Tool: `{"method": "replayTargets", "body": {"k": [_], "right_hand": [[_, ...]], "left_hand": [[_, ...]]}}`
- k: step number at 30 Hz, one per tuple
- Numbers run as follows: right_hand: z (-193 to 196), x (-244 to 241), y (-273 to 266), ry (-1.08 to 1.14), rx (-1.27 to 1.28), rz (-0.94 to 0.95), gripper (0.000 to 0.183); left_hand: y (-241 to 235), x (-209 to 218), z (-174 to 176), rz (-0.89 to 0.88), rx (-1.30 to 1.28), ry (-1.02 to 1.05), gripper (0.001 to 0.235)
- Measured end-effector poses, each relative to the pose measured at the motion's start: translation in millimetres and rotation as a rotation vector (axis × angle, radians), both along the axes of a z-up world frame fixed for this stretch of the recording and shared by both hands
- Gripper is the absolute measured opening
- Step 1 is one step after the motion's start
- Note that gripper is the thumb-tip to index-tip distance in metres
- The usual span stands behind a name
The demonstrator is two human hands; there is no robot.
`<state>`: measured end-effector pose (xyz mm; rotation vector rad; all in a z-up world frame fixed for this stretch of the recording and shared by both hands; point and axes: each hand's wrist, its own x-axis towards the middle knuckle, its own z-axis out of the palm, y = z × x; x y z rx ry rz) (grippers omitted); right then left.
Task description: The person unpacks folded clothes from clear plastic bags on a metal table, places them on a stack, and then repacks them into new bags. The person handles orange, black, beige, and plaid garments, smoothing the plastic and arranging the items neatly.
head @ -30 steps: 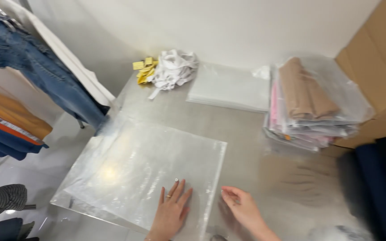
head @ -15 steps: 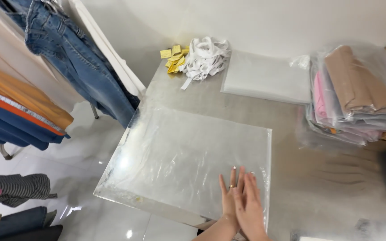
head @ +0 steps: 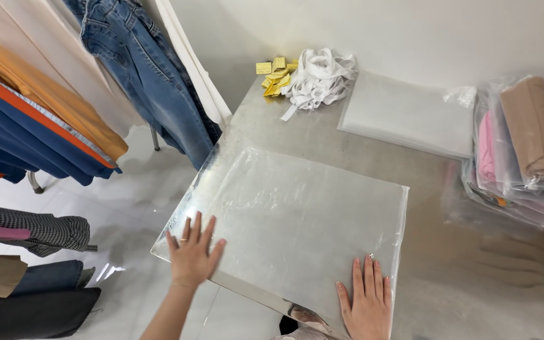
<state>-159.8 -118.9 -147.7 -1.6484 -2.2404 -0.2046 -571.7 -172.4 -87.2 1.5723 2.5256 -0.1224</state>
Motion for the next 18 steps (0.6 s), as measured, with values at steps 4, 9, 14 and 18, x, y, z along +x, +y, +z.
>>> {"method": "replayTargets", "body": {"k": [4, 9, 14, 18], "right_hand": [[-15, 13, 14, 0.072, -0.122, -0.003, 0.079], [21, 9, 76, 0.298, -0.303, 0.053, 0.073], [37, -13, 182, 0.357, -0.328, 0.095, 0.062], [3, 6, 220, 0.196, -0.298, 0.085, 0.057]], "left_hand": [[11, -13, -16, 0.153, 0.076, 0.091, 0.07], [99, 74, -37, 0.045, 0.374, -0.012, 0.072], [222, 209, -21, -0.58, 0.372, -0.126, 0.069], [273, 245, -14, -0.694, 0.004, -0.118, 0.067]]}}
